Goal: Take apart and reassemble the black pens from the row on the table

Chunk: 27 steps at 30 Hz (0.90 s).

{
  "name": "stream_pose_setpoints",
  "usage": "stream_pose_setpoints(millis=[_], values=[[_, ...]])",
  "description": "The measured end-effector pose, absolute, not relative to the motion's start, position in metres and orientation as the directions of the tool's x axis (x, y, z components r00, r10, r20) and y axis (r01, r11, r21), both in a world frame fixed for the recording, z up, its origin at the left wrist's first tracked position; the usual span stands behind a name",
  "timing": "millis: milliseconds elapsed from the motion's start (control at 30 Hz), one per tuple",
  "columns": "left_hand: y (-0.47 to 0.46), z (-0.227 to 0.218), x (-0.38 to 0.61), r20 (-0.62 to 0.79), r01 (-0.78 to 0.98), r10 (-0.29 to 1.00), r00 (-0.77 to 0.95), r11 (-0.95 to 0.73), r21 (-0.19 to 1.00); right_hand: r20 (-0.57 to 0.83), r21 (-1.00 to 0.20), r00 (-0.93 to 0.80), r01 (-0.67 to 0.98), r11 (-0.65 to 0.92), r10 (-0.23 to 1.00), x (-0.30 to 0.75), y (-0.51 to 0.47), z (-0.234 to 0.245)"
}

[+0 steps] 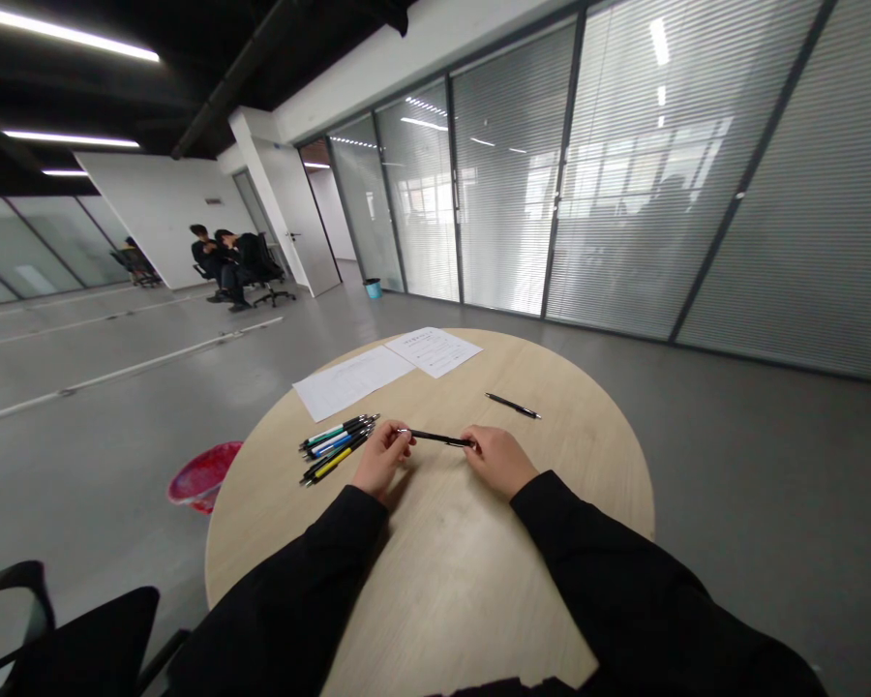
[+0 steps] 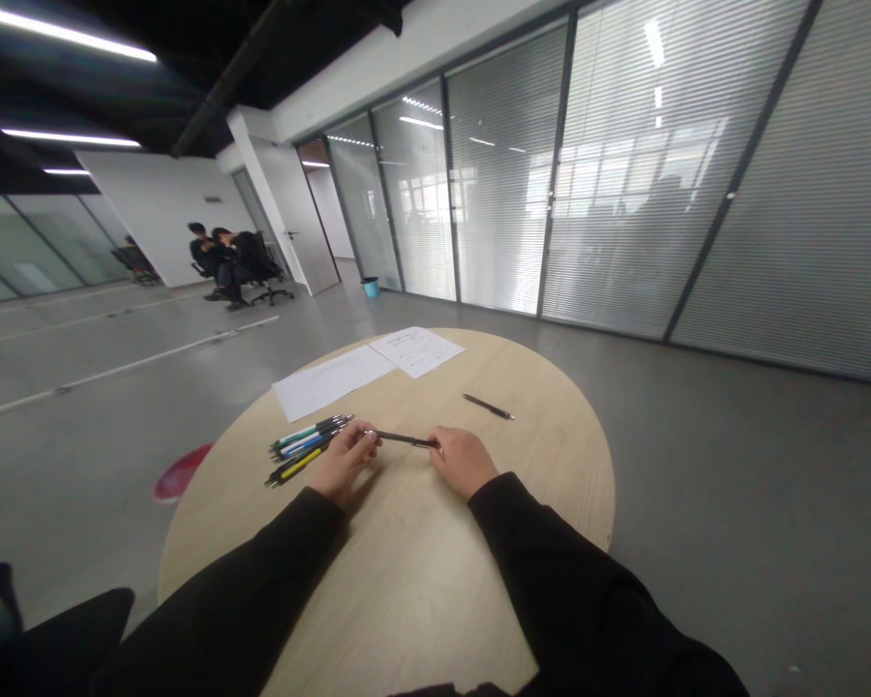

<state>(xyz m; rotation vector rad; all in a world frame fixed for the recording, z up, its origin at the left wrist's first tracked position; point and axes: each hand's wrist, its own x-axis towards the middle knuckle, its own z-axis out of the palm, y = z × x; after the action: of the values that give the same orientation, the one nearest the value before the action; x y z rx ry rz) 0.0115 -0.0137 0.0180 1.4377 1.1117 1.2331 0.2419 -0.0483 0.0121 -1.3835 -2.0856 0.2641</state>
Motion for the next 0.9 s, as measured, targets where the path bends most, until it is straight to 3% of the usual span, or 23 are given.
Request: stream_pose_setpoints(millis=[300,533,900], values=[[-0.014,0.017,0.013,0.121,0.122,0.987,0.11,-0.134,0.983,0.404,-0.363,-0.256,0.836,0.411,0.878,0.256,-0.044,0.02],[-0.011,0.014,0.012,0.096,0.156,0.989,0.112,-0.113,0.981,0.386,-0.366,-0.245,0.844,0.391,0.89,0.273,-0.036,0.017],[-0.011,0.015,0.01,0.105,0.175,0.988,0.116,-0.124,0.977,0.284,-0.325,0.035,0.944,0.062,0.958,0.324,-0.029,0.01]])
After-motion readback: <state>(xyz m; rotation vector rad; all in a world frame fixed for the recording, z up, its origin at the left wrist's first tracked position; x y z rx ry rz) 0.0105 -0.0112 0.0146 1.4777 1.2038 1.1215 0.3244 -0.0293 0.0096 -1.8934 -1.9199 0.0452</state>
